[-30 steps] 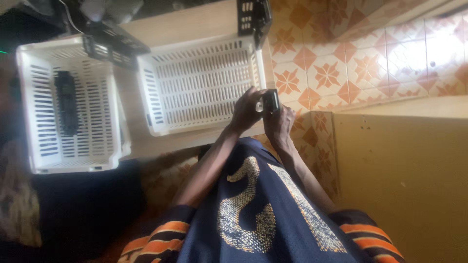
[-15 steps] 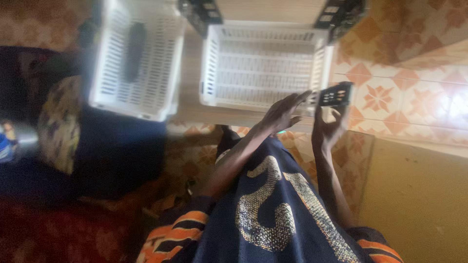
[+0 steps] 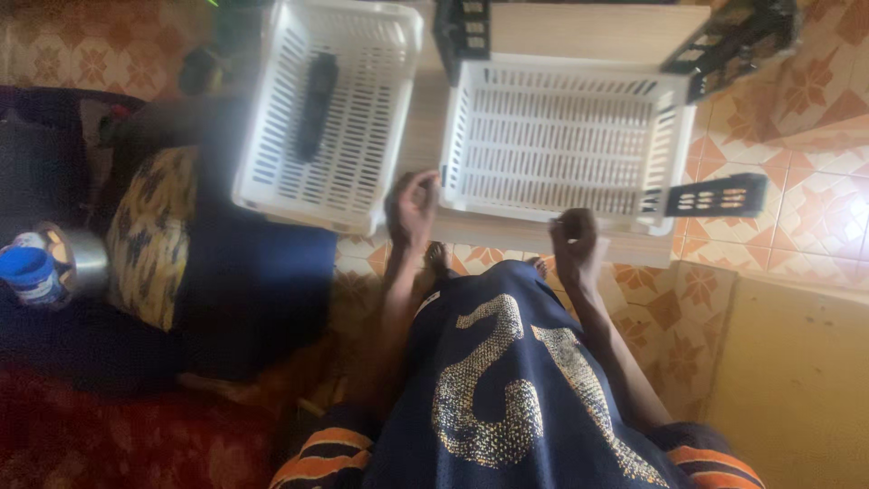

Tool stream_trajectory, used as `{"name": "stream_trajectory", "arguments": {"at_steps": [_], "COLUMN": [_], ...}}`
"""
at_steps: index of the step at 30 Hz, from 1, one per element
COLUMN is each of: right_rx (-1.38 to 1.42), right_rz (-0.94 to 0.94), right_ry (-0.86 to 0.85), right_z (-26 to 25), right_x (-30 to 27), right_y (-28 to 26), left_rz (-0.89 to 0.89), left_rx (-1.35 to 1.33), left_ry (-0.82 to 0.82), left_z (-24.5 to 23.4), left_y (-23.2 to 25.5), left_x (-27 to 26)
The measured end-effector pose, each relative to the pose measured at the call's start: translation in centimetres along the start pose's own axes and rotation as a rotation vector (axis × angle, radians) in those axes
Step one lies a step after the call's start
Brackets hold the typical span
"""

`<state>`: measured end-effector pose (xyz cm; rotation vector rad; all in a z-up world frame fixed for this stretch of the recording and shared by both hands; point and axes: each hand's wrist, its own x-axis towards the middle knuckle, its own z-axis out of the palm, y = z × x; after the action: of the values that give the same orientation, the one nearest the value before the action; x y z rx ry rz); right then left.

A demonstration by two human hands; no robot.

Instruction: The person assembles a three-tier plastic storage rack by hand. They attach black plastic side supports to white baskets, then stack the baskets vertically to form a complete unit.

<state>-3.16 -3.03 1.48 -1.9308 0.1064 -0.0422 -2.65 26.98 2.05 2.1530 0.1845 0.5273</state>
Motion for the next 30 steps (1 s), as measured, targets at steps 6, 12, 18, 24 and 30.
{"name": "stream_trajectory", "arguments": {"at_steps": [6,12,18,24,30], "right_rx": [-0.127,-0.351,-0.571,-0.619,-0.641], "right_rz": [-0.013,-0.137,-0.327,-0.242,-0.255], "right_ry": [-0.235,-0.254,-0.193,-0.181,-0.156], "right_z": [7.5,12.7,14.4,14.4,12.8], "right_x": [0.2,-0.6,-1.6,-1.5,-0.8], "right_y": [-4.4,-7.0,-7.6,-7.3,-6.6], "left_rz": [-0.205,-0.121,0.086,-0.124,-0.092], "left_rx": [0.16,0.501,0.756,0.678,-0.156], "left_ry": [0.104,0.078,0.07,-0.042,0.056], "left_z": [-7.5,-12.2,-12.0,-11.0,-11.5], "left_y": [-4.0,-11.4,-20.1,-22.0,-15.6], "left_x": [5.6,10.2,11.6,11.6,11.9]}}
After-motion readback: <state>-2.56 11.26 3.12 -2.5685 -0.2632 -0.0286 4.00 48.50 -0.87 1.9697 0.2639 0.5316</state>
